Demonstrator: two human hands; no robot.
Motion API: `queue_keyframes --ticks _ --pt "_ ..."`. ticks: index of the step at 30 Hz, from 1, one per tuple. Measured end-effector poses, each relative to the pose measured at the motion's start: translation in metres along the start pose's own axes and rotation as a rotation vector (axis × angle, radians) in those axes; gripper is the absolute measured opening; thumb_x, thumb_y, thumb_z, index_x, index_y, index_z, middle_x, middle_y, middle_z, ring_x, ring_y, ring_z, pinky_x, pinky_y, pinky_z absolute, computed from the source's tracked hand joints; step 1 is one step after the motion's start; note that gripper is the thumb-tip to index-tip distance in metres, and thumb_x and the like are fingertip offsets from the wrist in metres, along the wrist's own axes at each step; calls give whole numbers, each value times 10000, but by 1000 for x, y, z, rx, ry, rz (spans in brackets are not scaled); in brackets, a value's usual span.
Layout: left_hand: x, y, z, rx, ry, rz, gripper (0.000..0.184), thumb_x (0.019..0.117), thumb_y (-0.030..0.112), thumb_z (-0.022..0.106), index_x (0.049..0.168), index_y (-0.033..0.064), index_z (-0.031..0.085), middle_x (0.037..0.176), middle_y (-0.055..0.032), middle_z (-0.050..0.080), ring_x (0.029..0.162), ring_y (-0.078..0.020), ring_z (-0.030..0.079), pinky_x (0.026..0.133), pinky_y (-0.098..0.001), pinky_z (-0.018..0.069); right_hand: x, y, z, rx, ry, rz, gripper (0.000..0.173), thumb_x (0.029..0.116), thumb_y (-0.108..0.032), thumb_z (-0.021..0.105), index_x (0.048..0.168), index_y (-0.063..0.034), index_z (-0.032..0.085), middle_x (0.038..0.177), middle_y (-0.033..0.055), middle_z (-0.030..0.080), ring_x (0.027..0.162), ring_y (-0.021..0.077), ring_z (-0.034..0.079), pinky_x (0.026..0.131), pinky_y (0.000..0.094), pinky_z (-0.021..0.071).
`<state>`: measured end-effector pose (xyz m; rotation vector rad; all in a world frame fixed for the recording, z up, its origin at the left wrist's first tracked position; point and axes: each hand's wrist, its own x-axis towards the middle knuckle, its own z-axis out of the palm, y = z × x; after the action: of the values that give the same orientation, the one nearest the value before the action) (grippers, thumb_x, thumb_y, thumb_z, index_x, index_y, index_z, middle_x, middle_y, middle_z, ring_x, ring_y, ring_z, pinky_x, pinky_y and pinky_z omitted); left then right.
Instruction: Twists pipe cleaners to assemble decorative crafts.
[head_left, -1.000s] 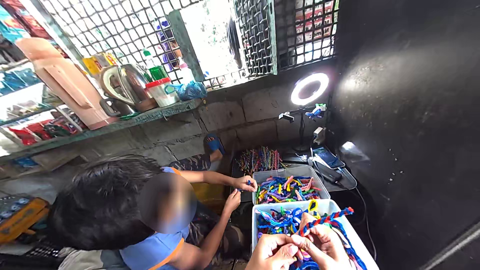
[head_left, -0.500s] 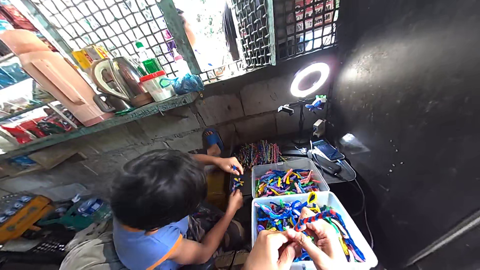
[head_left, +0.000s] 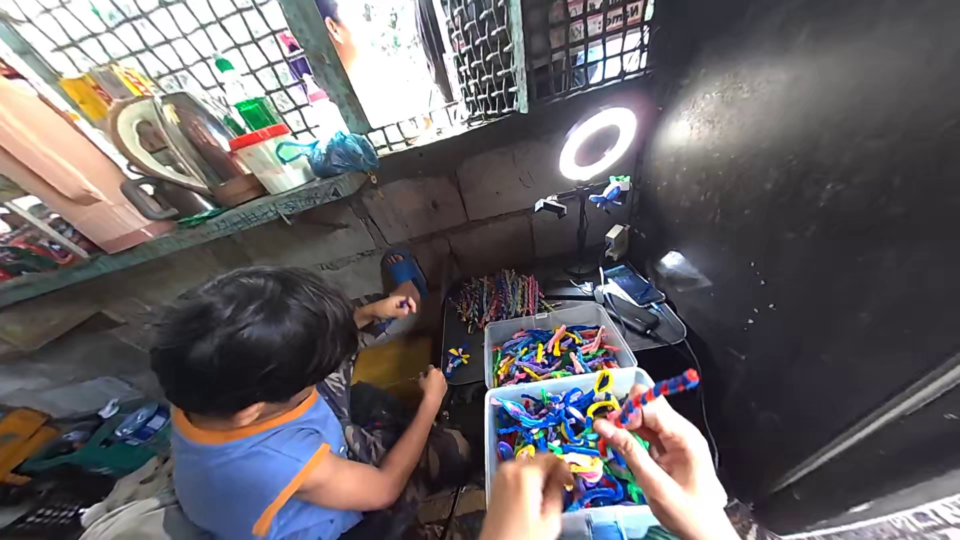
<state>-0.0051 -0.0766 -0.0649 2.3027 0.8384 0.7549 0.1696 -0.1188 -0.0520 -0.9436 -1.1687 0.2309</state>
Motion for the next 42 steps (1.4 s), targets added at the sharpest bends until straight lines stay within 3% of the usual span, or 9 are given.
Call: queue_keyframes --ticks 2,4,8,13,15,19,27,36,42 --pt "7 -9 -13 -137 95 25 225 989 104 565 903 -9 740 738 -47 694 628 -51 632 619 -224 543 2 3 -3 42 -18 67 231 949 -287 689 779 -151 611 841 -92 593 744 -88 559 656 79 492" --pt "16 -9 -22 -374 66 98 262 1024 153 557 977 -54 711 803 -30 685 655 35 610 616 -133 528 3 6 0 101 -69 123 229 935 -276 693 758 -155 612 797 -109 568 699 -95 528 621 71 462" --pt "19 2 -19 -620 -74 159 359 1033 223 575 1184 -93 654 1103 -48 707 931 18 662 803 -183 567 1 12 6 173 -188 154 251 940 -270 691 745 -153 584 754 -118 521 687 -106 476 617 56 404" --pt "15 14 1 -839 9 43 142 977 68 631 1076 -12 693 872 65 734 731 26 670 677 -168 572 1 14 3 194 -255 151 262 946 -270 698 750 -143 581 764 -112 531 717 -101 488 640 63 406" --pt "16 13 2 -811 34 33 112 967 27 627 1026 -25 707 830 52 735 695 21 671 658 -168 576 1 14 4 176 -256 134 251 941 -259 700 757 -139 579 770 -109 532 733 -105 491 657 58 407" --pt "14 10 0 -616 81 74 119 949 -20 631 986 -94 716 825 -41 748 686 -17 699 666 -188 602 0 15 6 127 -248 101 250 926 -249 708 750 -120 586 775 -95 539 743 -112 500 665 47 415" --pt "12 11 -2 -722 65 24 122 925 -32 670 1017 -61 745 882 -19 781 752 -33 736 716 -212 622 -2 13 9 168 -245 105 265 939 -246 703 740 -129 572 760 -104 521 747 -114 486 668 45 397" --pt "9 7 8 -623 119 169 142 965 20 649 1002 -96 722 868 -70 777 761 -62 749 715 -233 633 -2 14 8 398 -289 267 235 928 -214 721 735 -188 589 770 -144 542 714 -107 500 628 57 411" --pt "14 8 -6 -911 -84 -41 115 955 -33 630 1014 -19 728 858 -33 787 728 -90 761 679 -244 637 -2 14 10 261 -260 157 291 915 -263 737 722 -163 544 770 -117 515 761 -97 486 665 62 392"
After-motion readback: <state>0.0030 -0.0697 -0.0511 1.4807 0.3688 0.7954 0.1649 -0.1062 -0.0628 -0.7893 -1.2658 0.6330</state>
